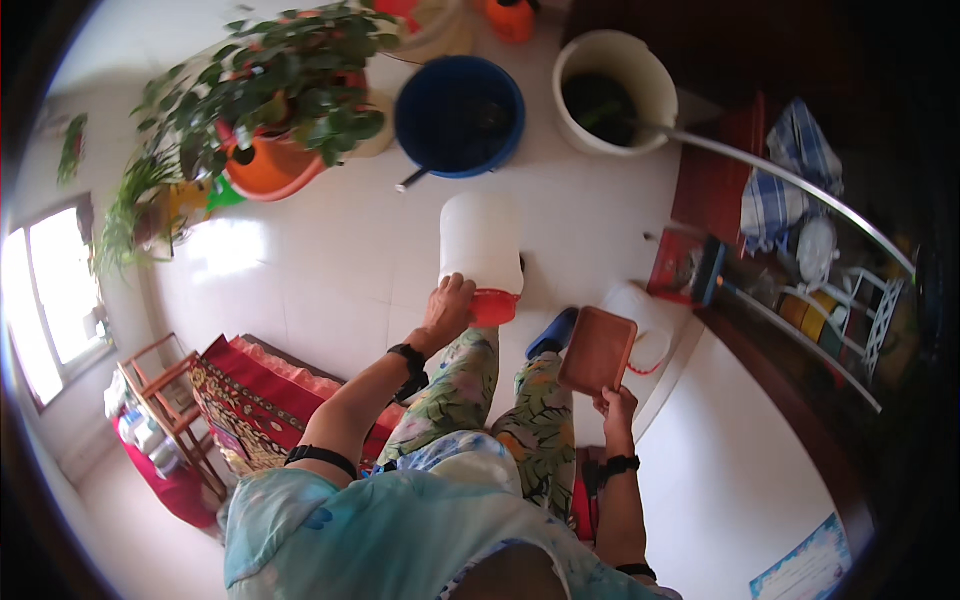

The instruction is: Watering several potted indoor plants and moving a small plant pot to a window sill.

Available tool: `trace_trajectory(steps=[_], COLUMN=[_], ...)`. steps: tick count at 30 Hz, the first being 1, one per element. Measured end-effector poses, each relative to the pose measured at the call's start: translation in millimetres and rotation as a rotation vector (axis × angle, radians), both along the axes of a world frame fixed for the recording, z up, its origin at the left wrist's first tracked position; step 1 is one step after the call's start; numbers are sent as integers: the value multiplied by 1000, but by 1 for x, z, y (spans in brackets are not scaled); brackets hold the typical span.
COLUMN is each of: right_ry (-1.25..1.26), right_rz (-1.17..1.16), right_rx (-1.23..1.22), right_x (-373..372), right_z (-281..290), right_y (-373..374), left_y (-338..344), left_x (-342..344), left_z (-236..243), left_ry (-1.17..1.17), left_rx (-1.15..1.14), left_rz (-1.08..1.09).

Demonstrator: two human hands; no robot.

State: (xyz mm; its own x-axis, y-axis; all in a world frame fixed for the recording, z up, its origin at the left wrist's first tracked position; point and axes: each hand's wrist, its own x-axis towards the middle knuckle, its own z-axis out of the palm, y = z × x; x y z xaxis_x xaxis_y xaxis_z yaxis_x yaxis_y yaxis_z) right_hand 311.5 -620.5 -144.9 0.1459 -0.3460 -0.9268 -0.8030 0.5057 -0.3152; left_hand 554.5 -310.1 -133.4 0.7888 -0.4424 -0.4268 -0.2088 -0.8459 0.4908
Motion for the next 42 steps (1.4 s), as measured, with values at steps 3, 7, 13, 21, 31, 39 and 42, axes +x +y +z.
trace_trajectory(steps=[3, 7, 13, 21, 31, 39, 42], right_ry=[-51, -163, -367, -691, -656, -314, -298], right_rz=[47, 244, 296, 1669, 1862, 1179, 1206], right_rx=[19, 48, 94, -419, -226, 134, 84], right_x=[9, 22, 49, 60, 233, 343, 358], right_z=[10, 18, 25, -34, 34, 79, 101], right_y=[-2, -15, -37, -129, 119, 418, 499], left_y=[36, 76, 154, 256, 434, 562, 607], left_x=[-14, -42, -99, -160, -249, -280, -277], left_z=[28, 61, 132, 172, 145, 157, 186], left_ry=[-39, -82, -86, -81, -158, -145, -96], left_rx=[16, 60, 184, 126, -27, -74, -192], left_rz=[136, 340, 652, 991, 1366, 1665, 1777])
